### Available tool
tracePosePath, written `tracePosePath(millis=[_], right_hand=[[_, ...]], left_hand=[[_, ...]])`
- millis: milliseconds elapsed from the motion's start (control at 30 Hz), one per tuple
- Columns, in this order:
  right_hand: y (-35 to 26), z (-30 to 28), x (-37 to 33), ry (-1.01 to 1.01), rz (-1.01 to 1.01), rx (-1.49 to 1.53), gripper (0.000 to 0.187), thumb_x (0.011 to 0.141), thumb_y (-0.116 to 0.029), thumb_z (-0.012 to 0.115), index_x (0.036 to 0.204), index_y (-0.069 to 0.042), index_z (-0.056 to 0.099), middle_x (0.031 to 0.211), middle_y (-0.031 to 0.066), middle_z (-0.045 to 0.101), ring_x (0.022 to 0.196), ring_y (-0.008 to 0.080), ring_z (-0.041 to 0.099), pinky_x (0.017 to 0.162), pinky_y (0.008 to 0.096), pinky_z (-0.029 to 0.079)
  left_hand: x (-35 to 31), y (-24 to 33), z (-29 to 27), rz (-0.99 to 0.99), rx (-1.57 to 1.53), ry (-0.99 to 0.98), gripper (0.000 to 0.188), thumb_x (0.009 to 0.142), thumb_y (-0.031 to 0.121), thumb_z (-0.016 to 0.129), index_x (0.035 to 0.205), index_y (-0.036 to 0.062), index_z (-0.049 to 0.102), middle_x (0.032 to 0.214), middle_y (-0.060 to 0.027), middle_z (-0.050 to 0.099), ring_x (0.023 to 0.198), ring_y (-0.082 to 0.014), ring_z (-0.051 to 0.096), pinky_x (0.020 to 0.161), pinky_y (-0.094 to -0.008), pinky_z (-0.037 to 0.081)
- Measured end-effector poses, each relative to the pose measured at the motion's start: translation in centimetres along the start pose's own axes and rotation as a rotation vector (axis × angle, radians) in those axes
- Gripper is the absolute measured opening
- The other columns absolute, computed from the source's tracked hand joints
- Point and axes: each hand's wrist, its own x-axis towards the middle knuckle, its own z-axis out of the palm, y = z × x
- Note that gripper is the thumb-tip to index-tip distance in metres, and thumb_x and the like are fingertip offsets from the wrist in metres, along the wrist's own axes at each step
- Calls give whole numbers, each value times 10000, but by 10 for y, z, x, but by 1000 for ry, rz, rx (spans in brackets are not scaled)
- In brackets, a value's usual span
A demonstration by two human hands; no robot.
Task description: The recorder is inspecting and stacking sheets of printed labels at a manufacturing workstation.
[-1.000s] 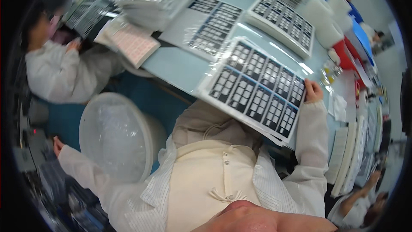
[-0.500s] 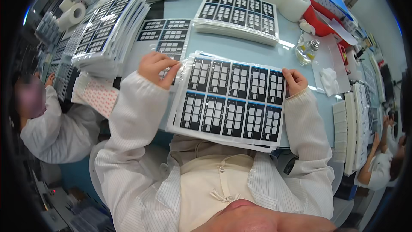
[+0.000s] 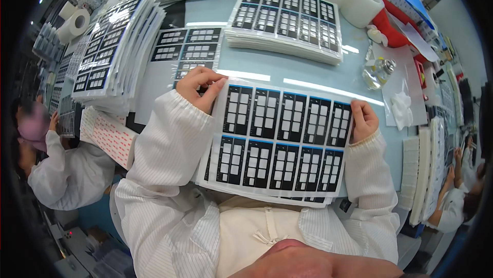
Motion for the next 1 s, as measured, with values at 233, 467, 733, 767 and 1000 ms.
tracePosePath(millis=[233, 467, 733, 767, 1000], right_hand=[[23, -14, 8, -100, -125, -148, 168, 900, -175, 489, 865, -30, 565, 705, -42, 532, 614, 22, 448, 550, 152, 357], [42, -33, 19, -114, -109, 99, 174, 913, -169, 463, 896, -24, 558, 763, -34, 553, 643, 26, 461, 585, 155, 374], [32, -25, 22, -207, -109, 11, 175, 916, -186, 460, 851, -42, 535, 773, -23, 546, 690, 37, 472, 629, 168, 398], [33, -23, 23, -216, -112, 14, 175, 916, -186, 460, 851, -42, 535, 773, -23, 546, 690, 37, 472, 629, 168, 398], [37, -31, 23, -207, -164, -83, 174, 914, -193, 464, 847, -51, 538, 757, -36, 546, 659, 22, 455, 601, 159, 373]], left_hand=[[-25, 21, -22, 124, 9, 303, 117, 724, 38, 635, 839, 43, 656, 817, -70, 588, 786, -204, 563, 770, -301, 429], [-112, -8, -93, 69, 635, 593, 105, 682, 72, 661, 786, 73, 665, 765, -45, 612, 761, -197, 566, 851, -351, 373], [-214, -153, -168, -889, 7, 1059, 616, 770, 363, 647, 1226, 23, 411, 927, -155, 598, 771, -201, 589, 715, -316, 460], [-210, -157, -167, -890, 9, 1070, 616, 770, 363, 647, 1226, 23, 411, 927, -155, 598, 771, -201, 589, 715, -316, 460], [-180, -117, -153, -919, -84, 879, 860, 708, 307, 725, 1325, -11, 218, 1001, -209, 579, 823, -214, 602, 687, -311, 483]])
